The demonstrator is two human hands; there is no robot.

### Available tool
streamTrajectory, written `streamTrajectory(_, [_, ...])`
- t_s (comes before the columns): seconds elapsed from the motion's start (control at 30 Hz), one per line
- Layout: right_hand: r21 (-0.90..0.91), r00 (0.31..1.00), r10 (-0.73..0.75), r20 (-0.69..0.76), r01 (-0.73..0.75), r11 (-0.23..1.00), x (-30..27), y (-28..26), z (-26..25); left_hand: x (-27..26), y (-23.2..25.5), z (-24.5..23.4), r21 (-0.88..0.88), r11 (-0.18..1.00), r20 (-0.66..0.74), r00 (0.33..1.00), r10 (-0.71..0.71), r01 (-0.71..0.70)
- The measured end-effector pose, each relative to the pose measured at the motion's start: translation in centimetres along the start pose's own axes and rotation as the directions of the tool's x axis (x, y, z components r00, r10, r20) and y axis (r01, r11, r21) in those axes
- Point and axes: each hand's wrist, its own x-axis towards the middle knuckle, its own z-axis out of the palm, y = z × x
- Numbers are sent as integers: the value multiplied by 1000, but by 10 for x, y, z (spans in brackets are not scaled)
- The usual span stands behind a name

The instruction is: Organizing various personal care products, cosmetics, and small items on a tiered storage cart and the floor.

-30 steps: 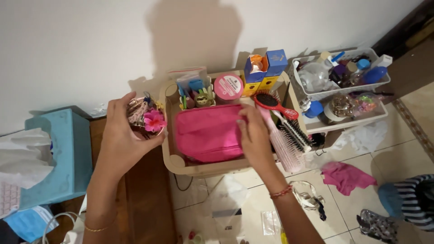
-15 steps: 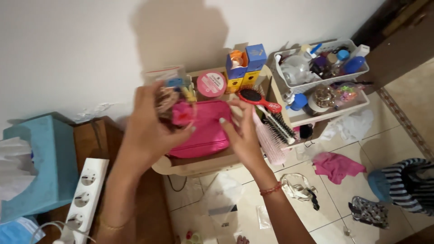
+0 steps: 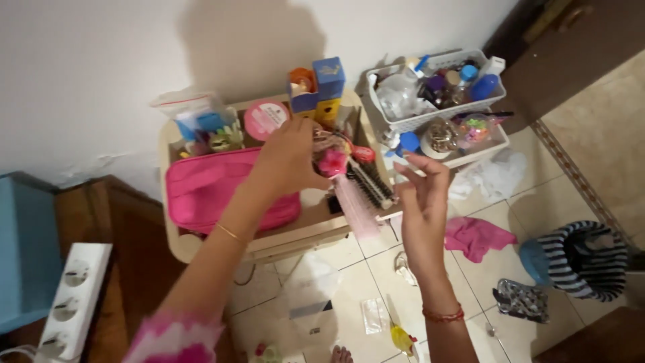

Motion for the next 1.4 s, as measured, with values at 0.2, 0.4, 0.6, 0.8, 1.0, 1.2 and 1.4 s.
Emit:
streamTrajectory(0.2, [77,999,18,35,-20,997,-11,14,-13,16,-16,34,108,994,225,974,-24,0])
streamTrajectory(0.4, [176,992,106,66,-116,978,-13,19,-15,22,-22,49,341,927,324,906,-273,157])
streamTrajectory(0.6, [86,991,111,79,-118,989,-16,13,-10,27,-63,104,504,858,310,907,-285,97])
streamTrajectory(0.8, [51,993,99,66,-103,993,-30,7,-10,26,-76,118,458,889,128,988,-89,21])
streamTrajectory(1.0, [50,997,72,-19,-71,996,-55,-10,-20,36,-44,77,442,894,361,897,-254,75])
streamTrajectory(1.2, [-35,995,30,-99,-33,999,-88,-20,-44,23,-11,19,353,934,346,921,-180,50])
streamTrajectory(1.4, [-95,947,125,-297,-159,983,-167,-21,-82,-75,100,-47,-260,965,-16,1000,19,-22])
